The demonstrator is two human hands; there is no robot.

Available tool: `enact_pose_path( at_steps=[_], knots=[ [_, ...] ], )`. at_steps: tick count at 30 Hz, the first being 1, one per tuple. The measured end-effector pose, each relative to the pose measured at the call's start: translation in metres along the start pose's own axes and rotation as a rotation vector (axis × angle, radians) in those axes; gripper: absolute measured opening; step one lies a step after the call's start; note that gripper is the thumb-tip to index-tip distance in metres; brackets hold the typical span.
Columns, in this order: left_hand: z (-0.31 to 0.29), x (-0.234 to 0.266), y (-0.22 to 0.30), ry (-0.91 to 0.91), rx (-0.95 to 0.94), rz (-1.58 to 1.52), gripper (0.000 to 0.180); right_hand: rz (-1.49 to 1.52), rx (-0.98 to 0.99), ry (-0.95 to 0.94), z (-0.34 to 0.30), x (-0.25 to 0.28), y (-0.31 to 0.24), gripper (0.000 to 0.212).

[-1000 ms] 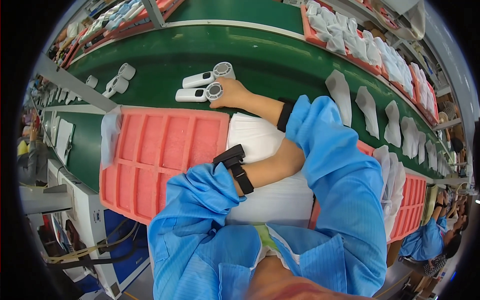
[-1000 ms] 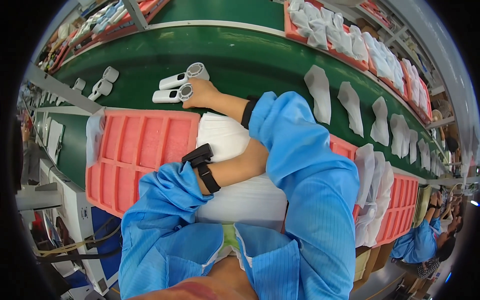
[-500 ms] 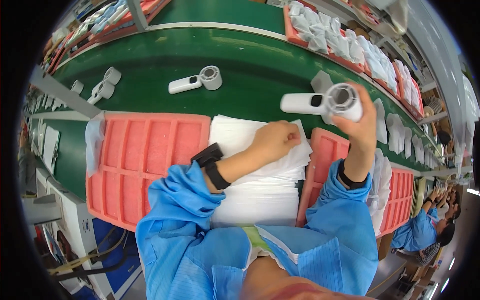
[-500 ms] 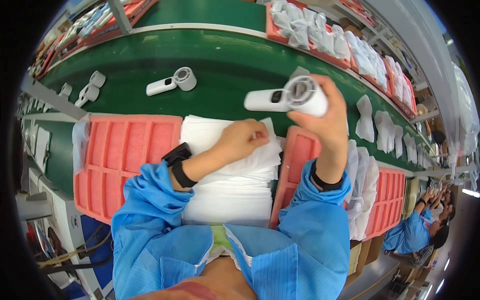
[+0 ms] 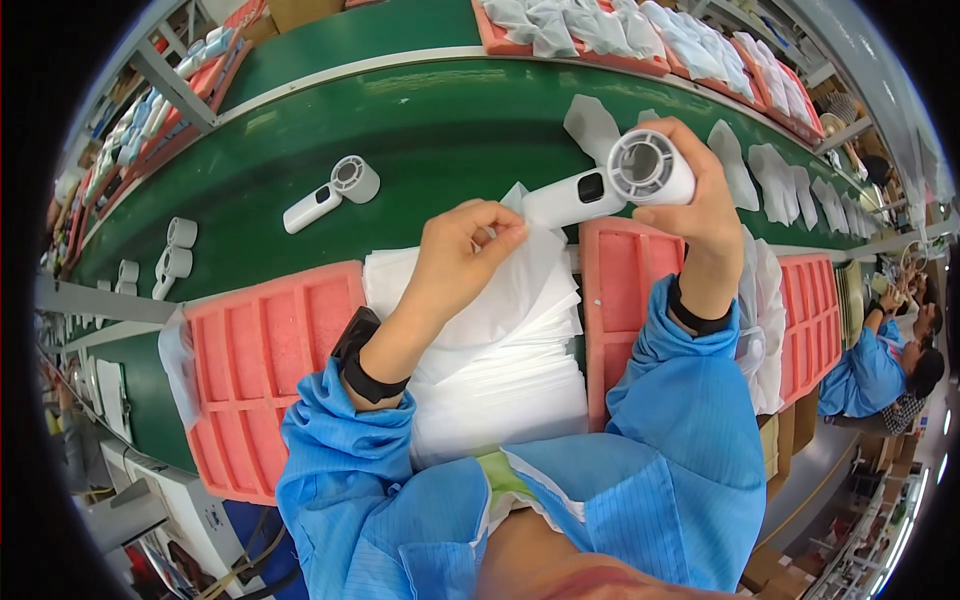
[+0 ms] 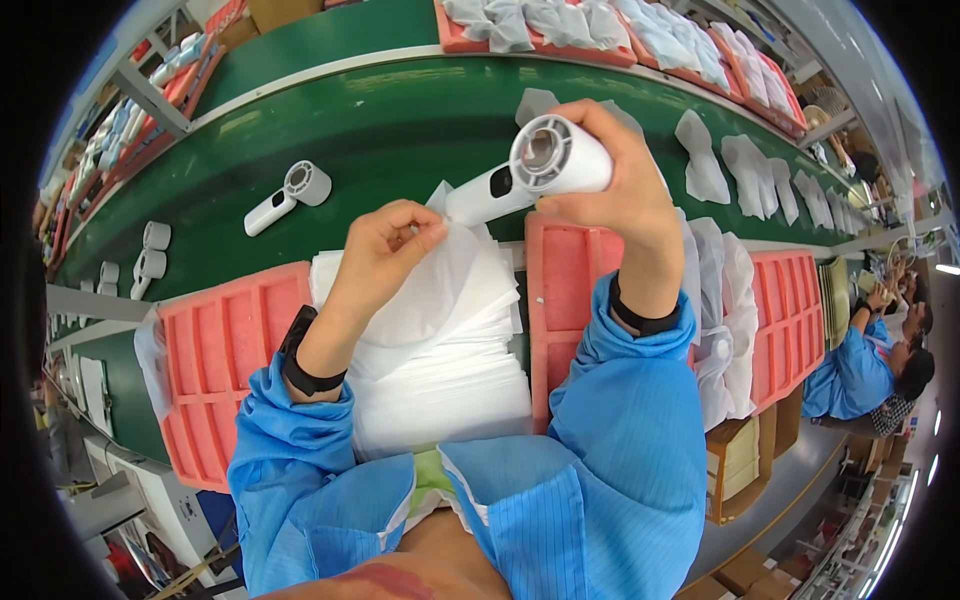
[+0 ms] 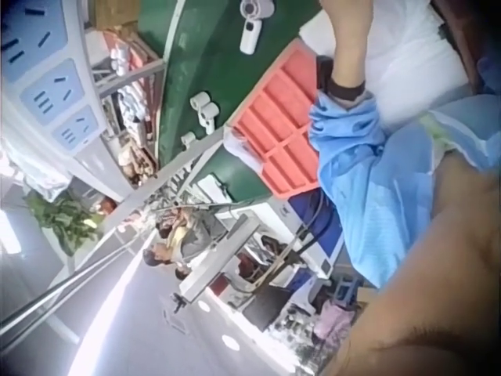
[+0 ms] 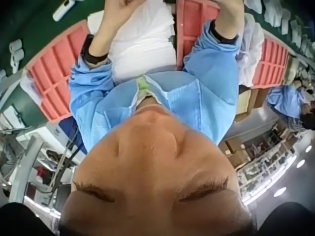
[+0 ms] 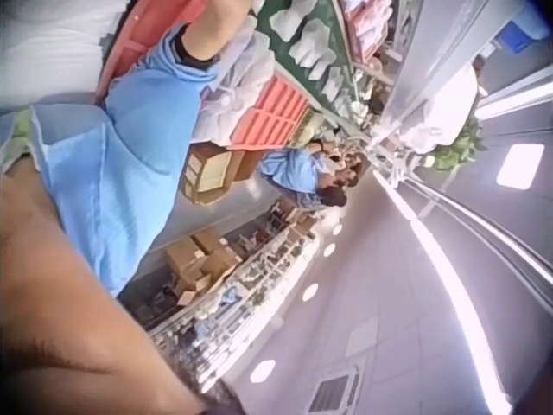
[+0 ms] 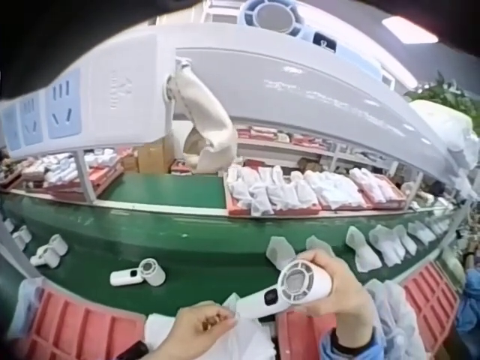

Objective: The person packages handheld fans by hand, picking up a fan, wrapping it in a foam sheet, and placing the wrapped fan onto a conveyor belt.

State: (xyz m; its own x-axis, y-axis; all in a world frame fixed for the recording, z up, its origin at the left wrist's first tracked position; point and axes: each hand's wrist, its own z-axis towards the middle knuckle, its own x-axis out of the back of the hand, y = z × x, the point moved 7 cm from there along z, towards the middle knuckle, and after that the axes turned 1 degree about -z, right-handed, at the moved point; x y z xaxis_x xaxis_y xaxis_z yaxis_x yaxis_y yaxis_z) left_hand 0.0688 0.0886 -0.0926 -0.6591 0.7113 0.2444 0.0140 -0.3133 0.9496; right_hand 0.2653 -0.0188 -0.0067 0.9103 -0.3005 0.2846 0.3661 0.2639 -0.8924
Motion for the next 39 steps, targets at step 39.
enact_pose_path(
  at_steps=[39],
  knots=[
    [-0.038,0.013,0.08,0.369,-0.512,0.298,0.02,-0.548,0.284,0.147,-0.002,-0.112,-0.002,0.06]
  ],
)
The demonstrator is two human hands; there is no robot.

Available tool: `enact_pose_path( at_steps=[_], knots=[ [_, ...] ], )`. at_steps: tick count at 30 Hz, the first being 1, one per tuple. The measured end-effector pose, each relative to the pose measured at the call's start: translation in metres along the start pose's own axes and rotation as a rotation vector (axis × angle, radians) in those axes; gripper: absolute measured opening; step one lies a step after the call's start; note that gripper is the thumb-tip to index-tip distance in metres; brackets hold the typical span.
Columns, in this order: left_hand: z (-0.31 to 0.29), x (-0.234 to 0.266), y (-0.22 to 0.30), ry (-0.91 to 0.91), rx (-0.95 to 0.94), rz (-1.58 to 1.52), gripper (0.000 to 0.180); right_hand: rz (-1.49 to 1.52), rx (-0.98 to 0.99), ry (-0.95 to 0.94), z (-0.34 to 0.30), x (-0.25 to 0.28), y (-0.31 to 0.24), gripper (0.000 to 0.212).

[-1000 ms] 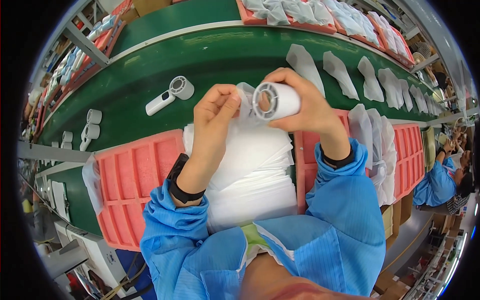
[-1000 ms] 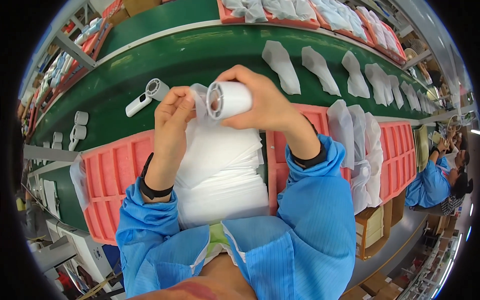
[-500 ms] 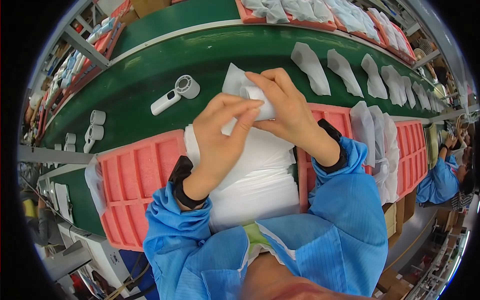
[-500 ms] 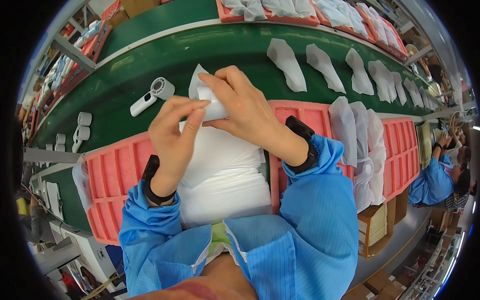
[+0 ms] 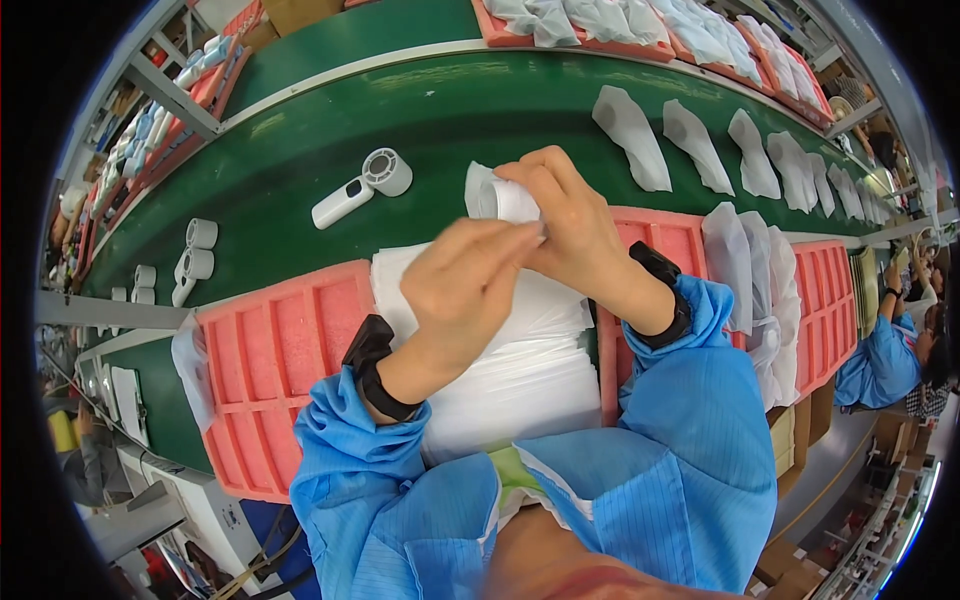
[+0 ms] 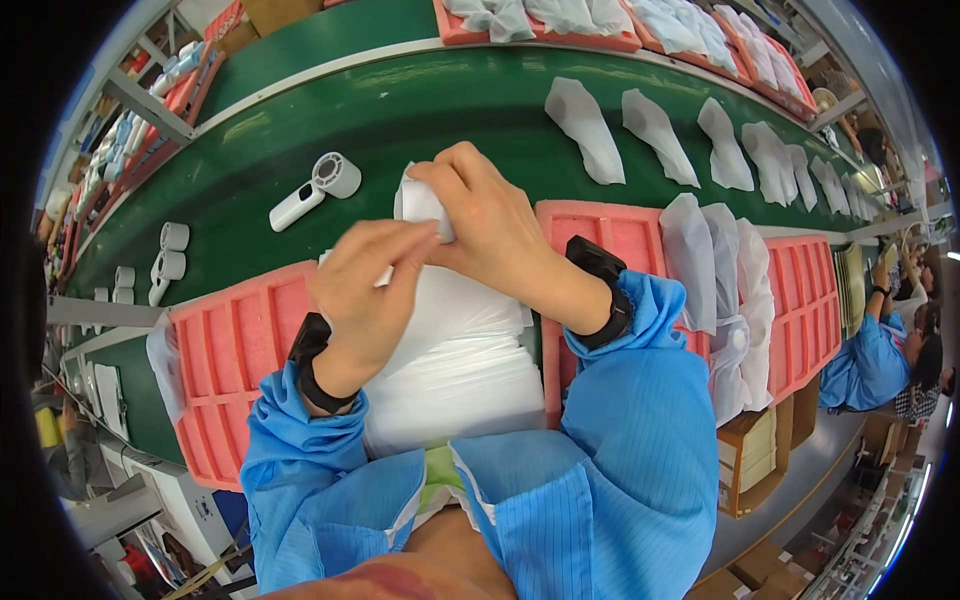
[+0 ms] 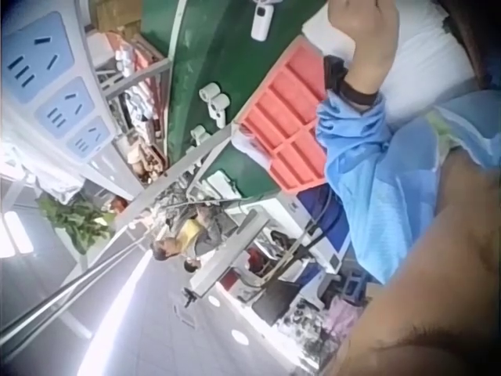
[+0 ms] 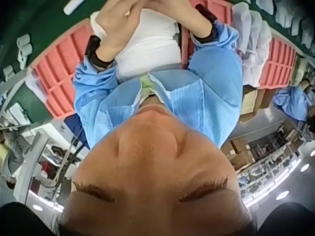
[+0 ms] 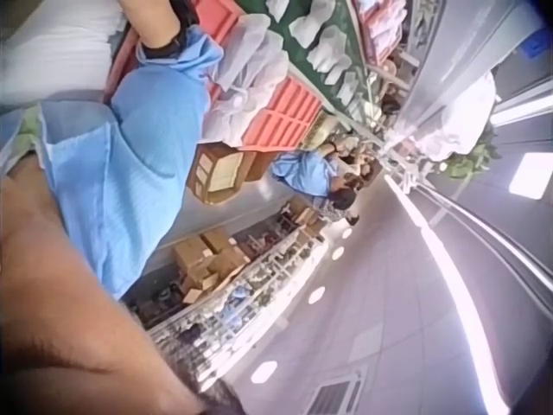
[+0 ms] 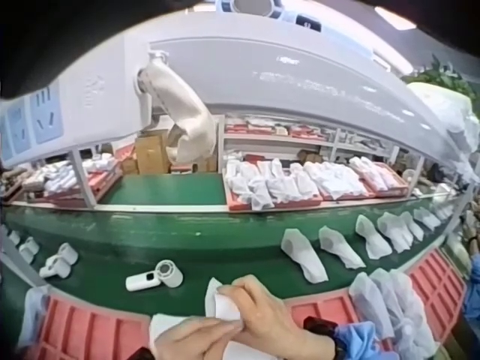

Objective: The person packages handheld fans by hand, picking up a fan, wrapping it in a foam sheet, and placing the wrapped fan onto a conveyor belt.

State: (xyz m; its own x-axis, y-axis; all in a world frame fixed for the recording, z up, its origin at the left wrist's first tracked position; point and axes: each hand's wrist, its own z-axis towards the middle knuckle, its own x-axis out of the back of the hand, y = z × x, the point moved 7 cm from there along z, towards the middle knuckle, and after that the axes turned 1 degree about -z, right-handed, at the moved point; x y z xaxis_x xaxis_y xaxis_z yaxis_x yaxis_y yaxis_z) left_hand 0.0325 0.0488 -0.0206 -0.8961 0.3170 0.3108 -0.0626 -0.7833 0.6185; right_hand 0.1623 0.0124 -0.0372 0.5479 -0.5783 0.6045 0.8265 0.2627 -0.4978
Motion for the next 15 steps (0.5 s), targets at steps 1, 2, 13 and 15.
enact_pose_path(
  at_steps=[1,2,13,15],
  knots=[
    [0.0,-0.001,-0.001,-0.008,0.006,-0.001,0.021,0.013,-0.002,-0.025,0.0,-0.002,0.002,0.058],
    [-0.001,-0.003,-0.002,-0.016,0.011,-0.001,0.022,0.025,-0.004,-0.05,0.0,-0.004,0.003,0.056],
    [0.005,-0.021,-0.028,-0.168,0.16,0.16,0.063,0.395,-0.198,0.088,-0.013,-0.01,0.014,0.053],
    [0.013,-0.009,-0.028,-0.058,0.054,0.19,0.068,0.449,-0.166,0.074,-0.013,-0.012,0.009,0.052]
  ],
)
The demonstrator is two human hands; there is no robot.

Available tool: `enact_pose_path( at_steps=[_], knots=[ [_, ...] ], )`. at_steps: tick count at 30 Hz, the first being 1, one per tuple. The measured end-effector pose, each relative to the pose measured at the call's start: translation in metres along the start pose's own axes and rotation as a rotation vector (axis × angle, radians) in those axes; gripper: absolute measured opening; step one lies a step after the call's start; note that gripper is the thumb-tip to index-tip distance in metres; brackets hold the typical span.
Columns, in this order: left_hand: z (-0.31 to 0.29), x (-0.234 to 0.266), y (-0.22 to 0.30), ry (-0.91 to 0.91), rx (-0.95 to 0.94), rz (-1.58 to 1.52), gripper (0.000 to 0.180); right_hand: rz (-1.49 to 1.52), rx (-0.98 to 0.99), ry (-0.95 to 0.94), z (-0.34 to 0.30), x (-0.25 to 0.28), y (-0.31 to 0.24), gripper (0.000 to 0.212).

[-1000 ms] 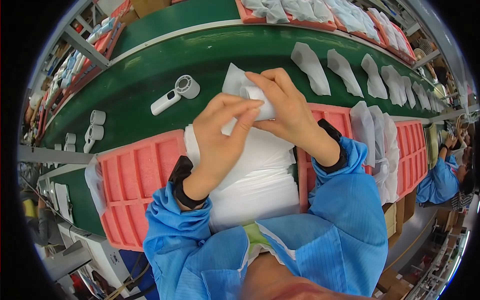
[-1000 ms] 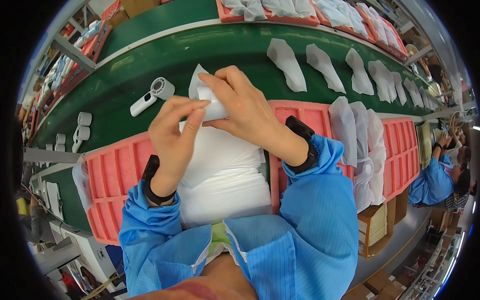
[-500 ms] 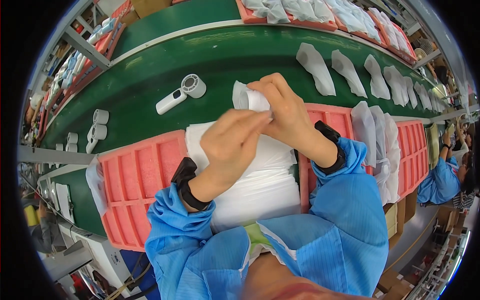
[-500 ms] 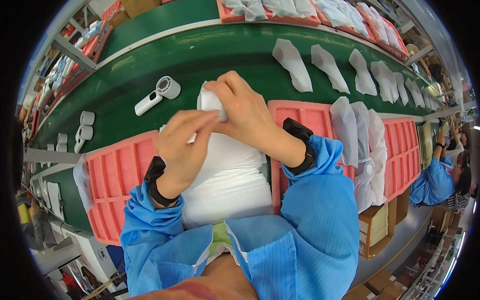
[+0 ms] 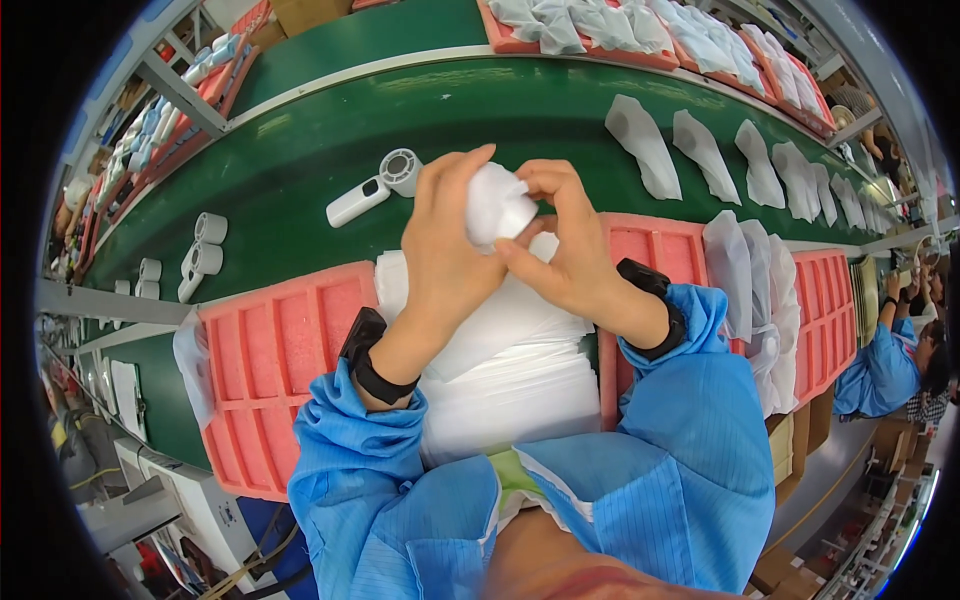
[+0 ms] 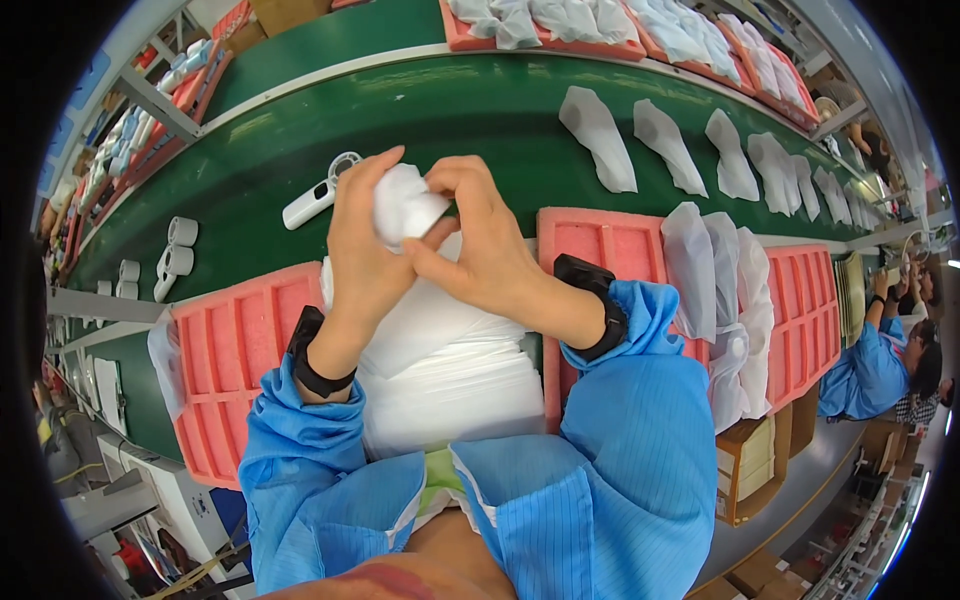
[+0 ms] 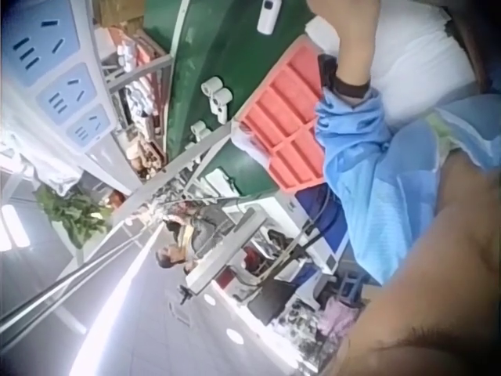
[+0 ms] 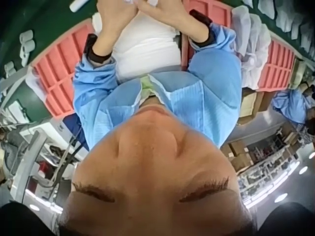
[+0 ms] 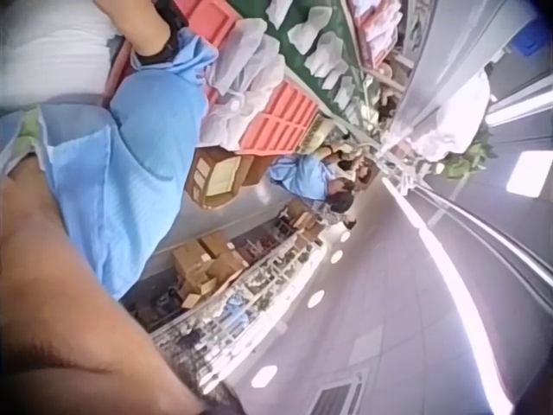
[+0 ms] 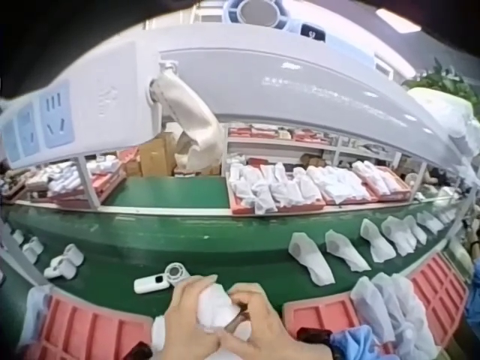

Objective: The person packages handheld fans by hand, picking up a fan, wrapping it in a foam sheet, and placing the wrapped fan onto a conveyor belt.

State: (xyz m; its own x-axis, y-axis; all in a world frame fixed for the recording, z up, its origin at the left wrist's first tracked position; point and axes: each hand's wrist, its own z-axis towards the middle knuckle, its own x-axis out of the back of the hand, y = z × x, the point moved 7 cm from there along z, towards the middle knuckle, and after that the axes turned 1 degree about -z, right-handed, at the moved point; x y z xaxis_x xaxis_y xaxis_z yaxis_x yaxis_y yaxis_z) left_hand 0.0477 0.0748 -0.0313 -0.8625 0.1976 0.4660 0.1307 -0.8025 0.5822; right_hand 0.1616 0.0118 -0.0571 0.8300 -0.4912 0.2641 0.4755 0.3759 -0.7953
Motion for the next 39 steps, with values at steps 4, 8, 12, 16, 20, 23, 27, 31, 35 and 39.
enact_pose_path(
  at_steps=[4,8,12,16,20,23,27,31,35,39],
  knots=[
    [0.009,0.006,-0.022,-0.071,0.184,-0.514,0.06,0.018,0.151,-0.033,0.004,0.001,-0.008,0.049],
    [0.013,0.012,-0.014,-0.293,-0.005,-0.799,0.051,-0.184,0.168,-0.121,0.013,-0.006,0.0,0.045],
    [0.011,0.033,-0.026,0.172,0.184,-0.667,0.042,-0.058,0.094,-0.312,0.007,-0.011,0.022,0.046],
    [0.007,0.037,-0.011,0.186,0.083,-0.231,0.034,-0.372,-0.009,-0.099,0.014,0.004,0.027,0.042],
    [0.002,0.026,0.002,0.209,-0.121,-0.122,0.028,-0.515,0.012,-0.154,0.005,-0.004,0.016,0.035],
    [-0.002,0.026,0.011,0.197,-0.21,-0.006,0.025,-0.45,0.026,-0.146,0.004,-0.004,0.013,0.031],
    [0.003,0.034,0.009,0.218,-0.195,0.047,0.022,-0.169,-0.163,-0.18,0.009,0.002,0.019,0.036],
    [0.01,0.047,-0.02,0.296,-0.011,-0.092,0.019,0.139,-0.41,-0.292,0.004,-0.001,0.031,0.041],
    [0.018,0.05,-0.046,0.308,0.082,-0.103,0.018,0.006,-0.436,-0.448,0.015,0.018,0.043,0.044],
    [0.009,0.014,-0.057,0.089,0.102,-0.162,0.016,-0.102,-0.395,-0.276,0.033,0.045,0.09,0.043]
  ],
)
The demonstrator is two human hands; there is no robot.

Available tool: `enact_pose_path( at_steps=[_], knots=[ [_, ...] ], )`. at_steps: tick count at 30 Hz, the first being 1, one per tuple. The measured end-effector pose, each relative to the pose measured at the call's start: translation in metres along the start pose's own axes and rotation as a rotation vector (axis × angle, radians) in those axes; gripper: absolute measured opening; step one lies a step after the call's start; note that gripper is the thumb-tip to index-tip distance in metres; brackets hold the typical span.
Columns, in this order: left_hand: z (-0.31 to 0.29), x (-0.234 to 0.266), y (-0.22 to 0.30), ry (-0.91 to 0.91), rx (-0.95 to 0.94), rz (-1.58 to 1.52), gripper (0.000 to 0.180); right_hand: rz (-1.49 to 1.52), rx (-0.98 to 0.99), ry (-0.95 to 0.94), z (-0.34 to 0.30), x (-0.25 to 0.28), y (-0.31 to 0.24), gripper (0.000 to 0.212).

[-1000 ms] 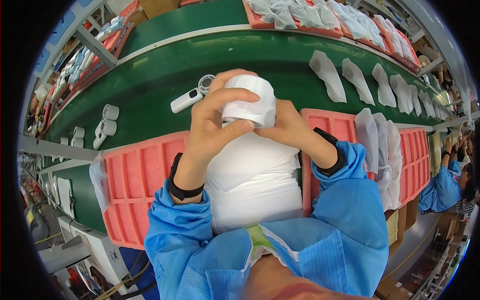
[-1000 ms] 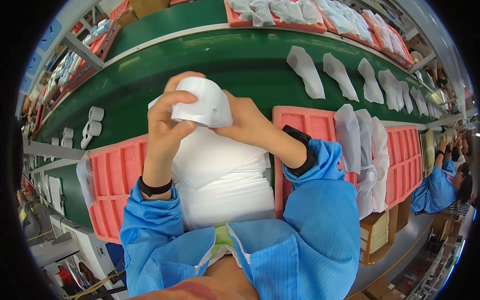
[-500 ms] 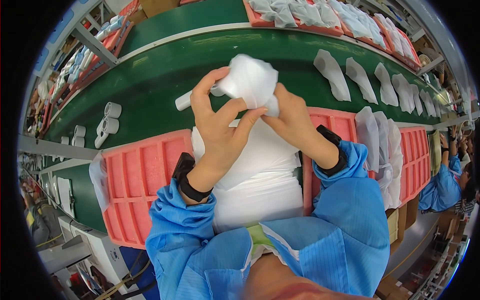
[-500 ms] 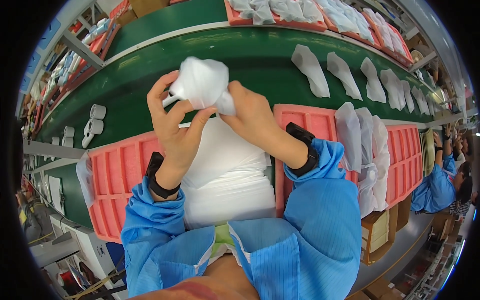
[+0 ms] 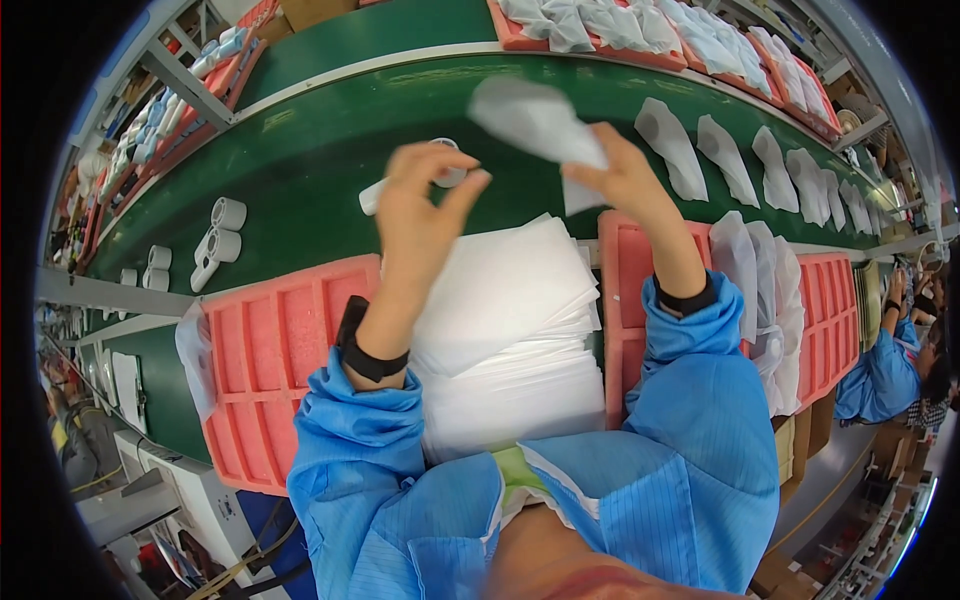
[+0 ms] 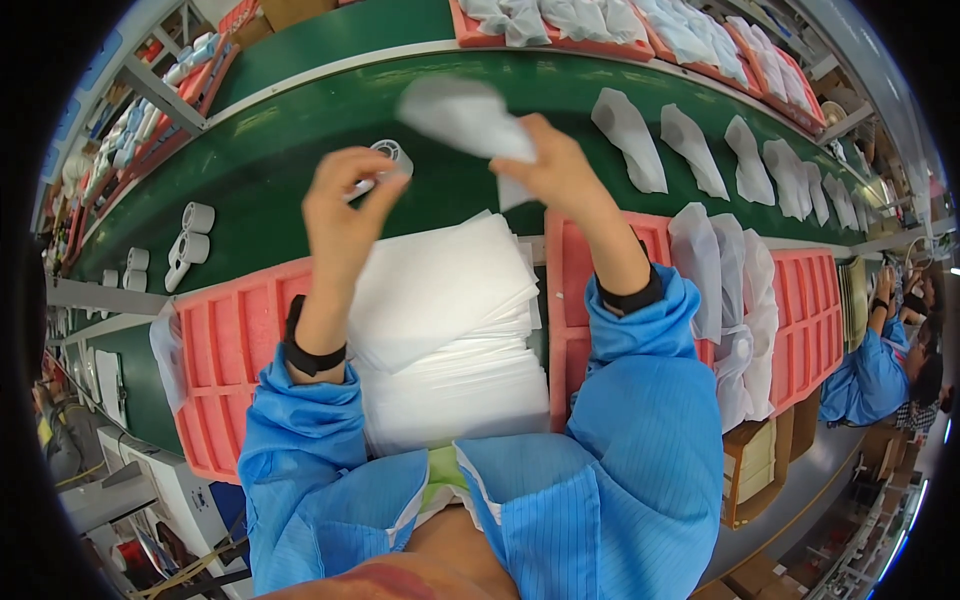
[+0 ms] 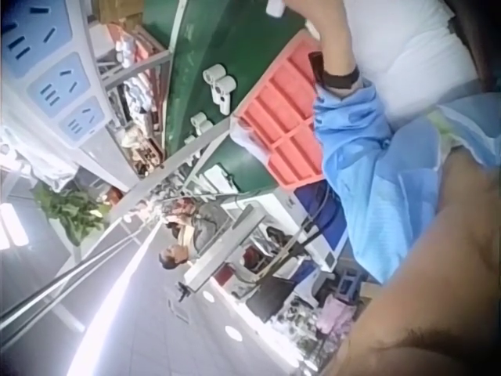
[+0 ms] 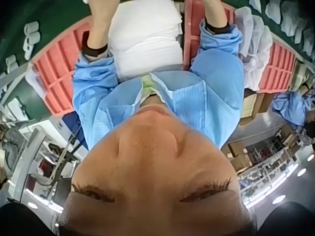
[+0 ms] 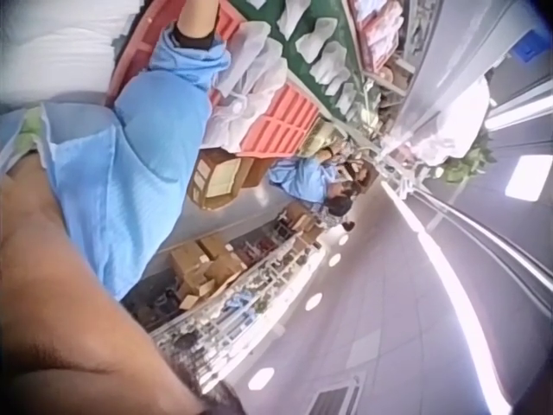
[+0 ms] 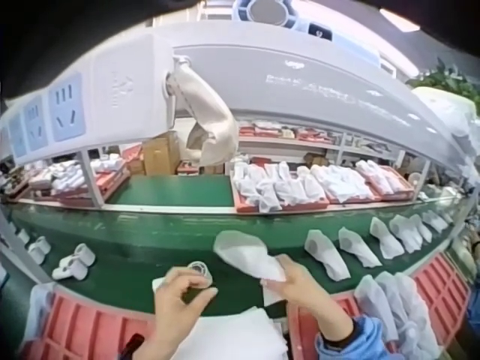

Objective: The person packages handheld fans by hand, picking up a fan, wrapping it in a foam sheet, and placing the wrapped fan onto a conveyor belt.

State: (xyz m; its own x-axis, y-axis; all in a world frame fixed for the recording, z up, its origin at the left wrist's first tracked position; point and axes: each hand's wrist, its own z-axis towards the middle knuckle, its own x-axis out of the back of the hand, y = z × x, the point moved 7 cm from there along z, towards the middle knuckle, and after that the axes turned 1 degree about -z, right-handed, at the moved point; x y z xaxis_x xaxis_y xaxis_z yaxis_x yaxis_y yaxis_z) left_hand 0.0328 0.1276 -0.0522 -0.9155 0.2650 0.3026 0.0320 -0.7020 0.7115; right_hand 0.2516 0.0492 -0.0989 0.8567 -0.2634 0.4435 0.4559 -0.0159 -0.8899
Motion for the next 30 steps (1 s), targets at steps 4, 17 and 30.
enact_pose_path(
  at_steps=[4,17,30],
  knots=[
    [-0.05,-0.074,-0.002,-0.382,0.012,0.157,0.026,-0.841,-0.257,0.313,0.015,0.037,0.09,0.048],
    [-0.082,-0.105,0.003,-0.481,-0.17,0.443,0.025,-0.339,0.259,0.026,0.093,-0.093,0.025,0.08],
    [-0.043,-0.064,-0.02,-0.416,0.217,-0.108,0.012,0.299,-0.108,0.094,0.045,-0.019,-0.034,0.065]
  ],
)
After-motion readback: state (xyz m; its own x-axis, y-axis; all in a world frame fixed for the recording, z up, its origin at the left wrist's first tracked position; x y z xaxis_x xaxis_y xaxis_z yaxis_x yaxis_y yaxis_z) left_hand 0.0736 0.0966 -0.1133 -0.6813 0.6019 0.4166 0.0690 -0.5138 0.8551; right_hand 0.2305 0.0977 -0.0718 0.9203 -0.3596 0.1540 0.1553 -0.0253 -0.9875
